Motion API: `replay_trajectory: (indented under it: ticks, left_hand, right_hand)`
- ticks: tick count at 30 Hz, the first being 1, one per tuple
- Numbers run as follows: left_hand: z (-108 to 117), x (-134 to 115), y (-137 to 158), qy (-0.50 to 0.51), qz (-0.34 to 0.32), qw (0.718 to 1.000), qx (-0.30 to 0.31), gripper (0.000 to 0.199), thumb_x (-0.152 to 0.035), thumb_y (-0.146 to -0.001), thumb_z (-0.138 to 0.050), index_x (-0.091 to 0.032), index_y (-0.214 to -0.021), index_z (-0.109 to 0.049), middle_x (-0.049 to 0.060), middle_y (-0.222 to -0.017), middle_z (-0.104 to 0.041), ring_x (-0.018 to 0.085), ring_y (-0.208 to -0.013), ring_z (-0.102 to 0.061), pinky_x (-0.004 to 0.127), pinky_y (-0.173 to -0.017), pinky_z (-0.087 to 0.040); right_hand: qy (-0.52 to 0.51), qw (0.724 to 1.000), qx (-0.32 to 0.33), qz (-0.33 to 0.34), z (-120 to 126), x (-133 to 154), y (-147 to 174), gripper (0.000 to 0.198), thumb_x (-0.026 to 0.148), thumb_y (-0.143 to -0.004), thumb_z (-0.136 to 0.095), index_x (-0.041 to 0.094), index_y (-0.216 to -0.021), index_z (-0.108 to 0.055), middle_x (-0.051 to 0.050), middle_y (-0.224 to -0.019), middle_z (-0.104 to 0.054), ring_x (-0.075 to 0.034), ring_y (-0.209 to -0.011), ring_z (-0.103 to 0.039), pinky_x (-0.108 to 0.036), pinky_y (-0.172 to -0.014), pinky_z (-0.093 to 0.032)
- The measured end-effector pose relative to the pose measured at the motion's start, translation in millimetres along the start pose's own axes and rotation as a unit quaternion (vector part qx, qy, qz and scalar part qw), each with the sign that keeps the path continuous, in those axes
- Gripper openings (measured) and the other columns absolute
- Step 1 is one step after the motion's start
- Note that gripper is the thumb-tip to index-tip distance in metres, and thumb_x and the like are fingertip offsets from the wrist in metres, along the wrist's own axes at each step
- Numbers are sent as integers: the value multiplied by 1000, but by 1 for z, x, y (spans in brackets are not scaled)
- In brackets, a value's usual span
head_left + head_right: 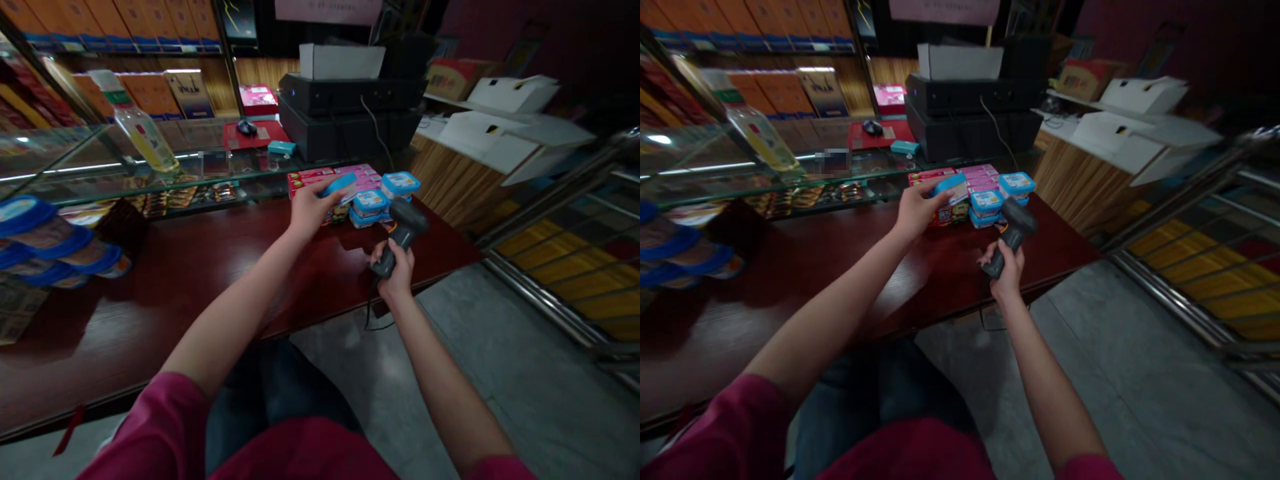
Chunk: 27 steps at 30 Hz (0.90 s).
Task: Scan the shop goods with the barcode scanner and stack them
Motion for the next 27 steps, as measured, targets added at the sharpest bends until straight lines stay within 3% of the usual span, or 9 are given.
replay_trajectory:
  ticks: [4,8,12,18,23,27]
  left_hand:
    - [-62,3,-28,-129,-103,986,31,29,-23,-83,-91,-24,-112,-86,8,-136,-80,36,-139,-67,52,-128,-44]
    - [-93,21,-39,-234,-128,964,23,33,-22,-86,-90,-24,-119,-84,13,-150,-71,44,-148,-58,62,-128,-41]
    - [-105,31,-28,-307,-146,940,10,30,-24,-91,-86,-27,-121,-80,12,-148,-70,48,-153,-50,68,-123,-47]
    - [-125,26,-9,-383,-174,906,46,32,-29,-100,-76,-25,-131,-71,17,-158,-59,50,-159,-41,68,-115,-57]
    - [-121,10,-12,-451,-132,879,77,33,-5,-97,-68,-18,-128,-72,21,-147,-67,47,-151,-54,69,-116,-55]
    - [-116,-8,-11,-524,-139,833,112,33,-10,-94,-77,-22,-124,-76,14,-136,-76,39,-142,-63,57,-117,-57]
  right_hand:
    - [-20,997,-66,34,23,3,-3,40,52,-81,-77,27,-106,-59,11,-59,-53,-11,-48,-51,-27,-57,-55]
    - [-14,997,-69,42,24,2,-2,40,55,-84,-74,28,-110,-58,11,-61,-52,-12,-49,-53,-27,-56,-54]
    - [-35,995,-90,9,24,-3,-1,40,50,-81,-76,28,-107,-56,10,-60,-51,-12,-49,-51,-27,-54,-52]
    - [-91,989,-115,-6,27,-5,0,41,44,-77,-76,26,-109,-58,11,-60,-52,-12,-49,-50,-29,-56,-54]
    - [-106,989,-103,8,27,-5,-2,35,42,-82,-76,25,-107,-58,11,-58,-55,-11,-48,-51,-27,-57,-53]
    - [-111,987,-112,12,27,-7,-1,40,45,-81,-77,25,-108,-57,12,-58,-54,-10,-47,-50,-26,-56,-52]
Point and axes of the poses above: each hand's wrist, its own y-axis away from the middle knuckle, its own z-axis out of the back of the hand, x = y × z, the point moved 10 cm from there along -y, towards the middle knuckle
